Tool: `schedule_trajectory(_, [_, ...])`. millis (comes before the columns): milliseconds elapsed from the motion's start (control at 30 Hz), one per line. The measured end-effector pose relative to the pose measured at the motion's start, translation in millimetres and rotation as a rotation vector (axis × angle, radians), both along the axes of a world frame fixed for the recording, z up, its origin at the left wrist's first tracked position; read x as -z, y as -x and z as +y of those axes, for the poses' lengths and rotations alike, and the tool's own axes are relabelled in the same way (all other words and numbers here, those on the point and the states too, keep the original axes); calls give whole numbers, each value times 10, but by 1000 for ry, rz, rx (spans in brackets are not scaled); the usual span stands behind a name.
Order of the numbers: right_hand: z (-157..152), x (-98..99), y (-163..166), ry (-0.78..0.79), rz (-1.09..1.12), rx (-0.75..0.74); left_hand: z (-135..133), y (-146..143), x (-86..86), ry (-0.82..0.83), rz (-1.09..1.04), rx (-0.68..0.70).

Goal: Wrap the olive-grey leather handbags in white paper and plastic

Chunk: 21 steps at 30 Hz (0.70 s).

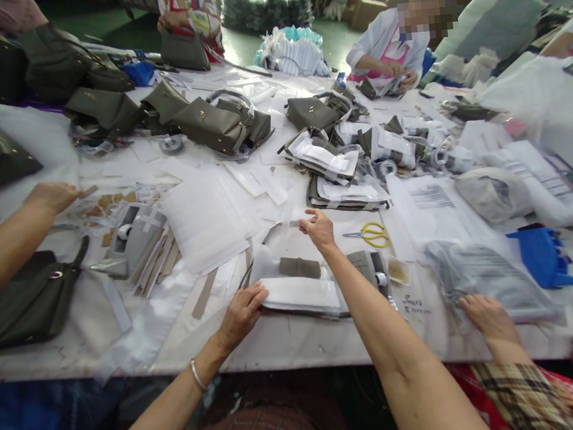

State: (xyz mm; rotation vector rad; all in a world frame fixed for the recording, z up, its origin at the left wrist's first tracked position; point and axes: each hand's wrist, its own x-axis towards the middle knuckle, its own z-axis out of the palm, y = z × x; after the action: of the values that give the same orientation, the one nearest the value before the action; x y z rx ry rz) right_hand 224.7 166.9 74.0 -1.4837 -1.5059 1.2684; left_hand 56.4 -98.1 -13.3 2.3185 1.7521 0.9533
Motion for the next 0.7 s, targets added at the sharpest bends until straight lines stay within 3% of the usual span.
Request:
schedule_trajectory(67, [18, 32, -39, 12, -40, -15, 6, -2, -3, -15, -4, 0])
schedule_trajectory(233, [16, 231, -52, 219, -156, -114, 18, 1, -9, -39, 0, 8])
schedule_trajectory(433, [-82, 462, 176, 283, -102, -190, 10, -1, -32, -10, 27, 4])
schedule_trajectory(700, [-66, 438, 137, 254, -34, -245, 51, -12, -219, 4, 18, 17])
